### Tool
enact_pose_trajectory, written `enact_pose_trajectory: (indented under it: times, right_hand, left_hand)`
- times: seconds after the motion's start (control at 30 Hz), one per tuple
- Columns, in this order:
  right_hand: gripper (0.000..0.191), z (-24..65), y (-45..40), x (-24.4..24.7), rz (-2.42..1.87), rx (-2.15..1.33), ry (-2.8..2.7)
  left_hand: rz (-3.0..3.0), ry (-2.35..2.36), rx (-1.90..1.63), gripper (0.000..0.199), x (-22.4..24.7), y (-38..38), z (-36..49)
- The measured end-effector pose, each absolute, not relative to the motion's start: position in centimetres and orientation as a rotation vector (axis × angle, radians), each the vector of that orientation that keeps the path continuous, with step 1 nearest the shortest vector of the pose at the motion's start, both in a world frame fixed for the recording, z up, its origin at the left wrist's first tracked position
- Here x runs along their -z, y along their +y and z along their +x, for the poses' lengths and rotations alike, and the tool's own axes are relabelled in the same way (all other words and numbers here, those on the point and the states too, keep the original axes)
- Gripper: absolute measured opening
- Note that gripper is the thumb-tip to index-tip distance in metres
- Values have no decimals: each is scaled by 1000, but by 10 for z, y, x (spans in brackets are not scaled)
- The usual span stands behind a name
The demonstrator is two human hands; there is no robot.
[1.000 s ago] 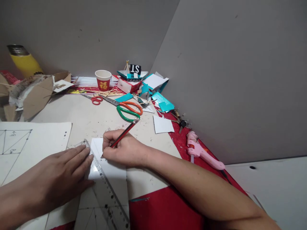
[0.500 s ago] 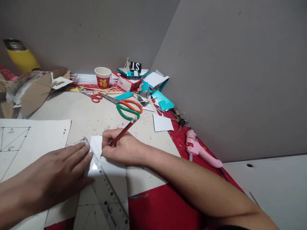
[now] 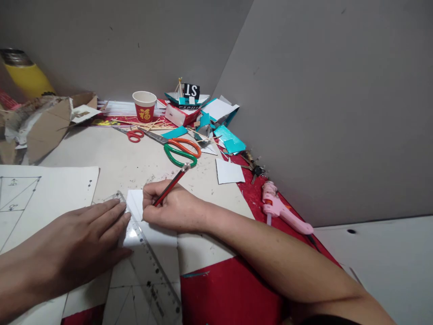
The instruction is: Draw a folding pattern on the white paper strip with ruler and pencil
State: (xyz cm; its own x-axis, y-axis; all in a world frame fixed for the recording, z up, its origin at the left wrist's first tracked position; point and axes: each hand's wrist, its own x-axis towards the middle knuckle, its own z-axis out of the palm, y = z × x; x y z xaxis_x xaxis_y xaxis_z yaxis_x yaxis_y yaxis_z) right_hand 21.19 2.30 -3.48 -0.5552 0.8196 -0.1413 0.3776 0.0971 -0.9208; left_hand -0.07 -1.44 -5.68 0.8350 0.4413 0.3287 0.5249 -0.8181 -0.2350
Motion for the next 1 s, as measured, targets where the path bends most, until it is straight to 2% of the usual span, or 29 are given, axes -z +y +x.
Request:
enact_pose_trajectory:
  times: [0.33,0.47,0.73,0.87,1.0]
  right_hand:
    - [5,214,24,36,-1154,-1467,-1940]
    - [1,215,25,31,-1191,-1562,-1681]
    - [32,231,26,-10,-1151,-1548,-1512]
    - [31,248,23,-27,-1209,-1467,-1431]
    - [29,262,18,-19,-1292,-1393,-1423]
  left_hand:
    - [-2708,-745,372,32,56,-16,-2]
    - [-2720,-758,387,31,57,-15,-3]
    - [-2800,-765,367,25,62,-13,-8]
    - [-2868,-782,302,28,60,-13,-12]
    - [-2944,-877,221,31,51,-14,-13]
